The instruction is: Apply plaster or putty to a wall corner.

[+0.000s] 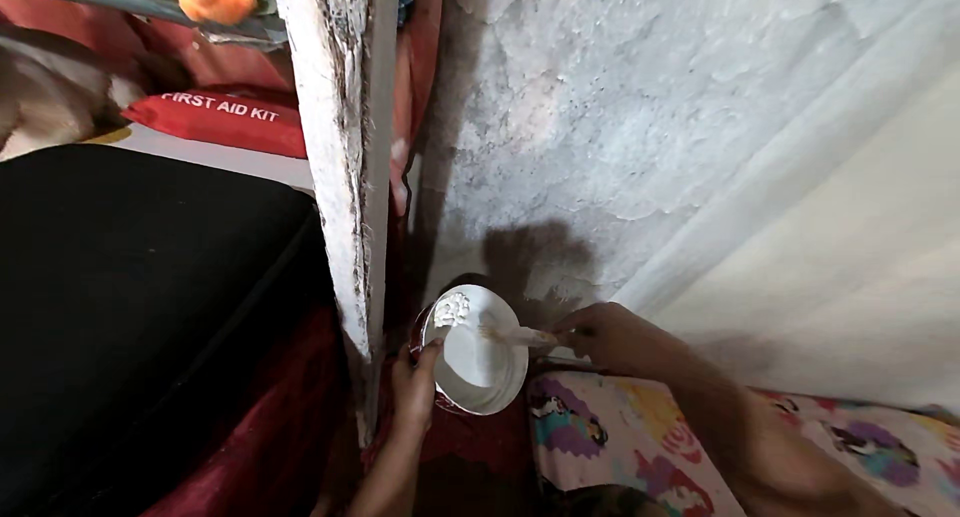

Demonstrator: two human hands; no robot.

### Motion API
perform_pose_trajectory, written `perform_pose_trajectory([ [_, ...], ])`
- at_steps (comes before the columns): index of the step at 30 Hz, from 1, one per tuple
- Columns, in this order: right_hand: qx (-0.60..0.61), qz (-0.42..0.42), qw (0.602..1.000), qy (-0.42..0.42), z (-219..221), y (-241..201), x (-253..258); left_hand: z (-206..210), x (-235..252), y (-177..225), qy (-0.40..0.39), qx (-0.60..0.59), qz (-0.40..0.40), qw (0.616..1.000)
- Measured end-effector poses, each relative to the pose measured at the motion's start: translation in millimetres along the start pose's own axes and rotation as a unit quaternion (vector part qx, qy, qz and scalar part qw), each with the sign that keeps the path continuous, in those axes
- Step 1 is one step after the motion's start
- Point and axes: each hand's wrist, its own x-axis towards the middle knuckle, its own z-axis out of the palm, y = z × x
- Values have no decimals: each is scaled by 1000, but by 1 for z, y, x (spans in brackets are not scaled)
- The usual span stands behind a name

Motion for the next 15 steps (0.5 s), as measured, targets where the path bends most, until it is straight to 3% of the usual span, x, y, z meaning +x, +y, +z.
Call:
perform_pose_trajectory([
  [3, -139, 14, 989, 39, 24, -32, -8, 1, -1, -1, -9, -4, 4, 1000],
  [7, -240, 41, 969, -37, 57, -63, -14, 0, -3, -4, -22, -25, 23, 999],
  [11, -269, 2, 960, -82, 46, -65, -27, -8, 2, -2, -28, -14, 19, 999],
  [15, -249, -114, 960, 52, 9, -52, -36, -13, 2, 3, -61, -21, -9, 998],
])
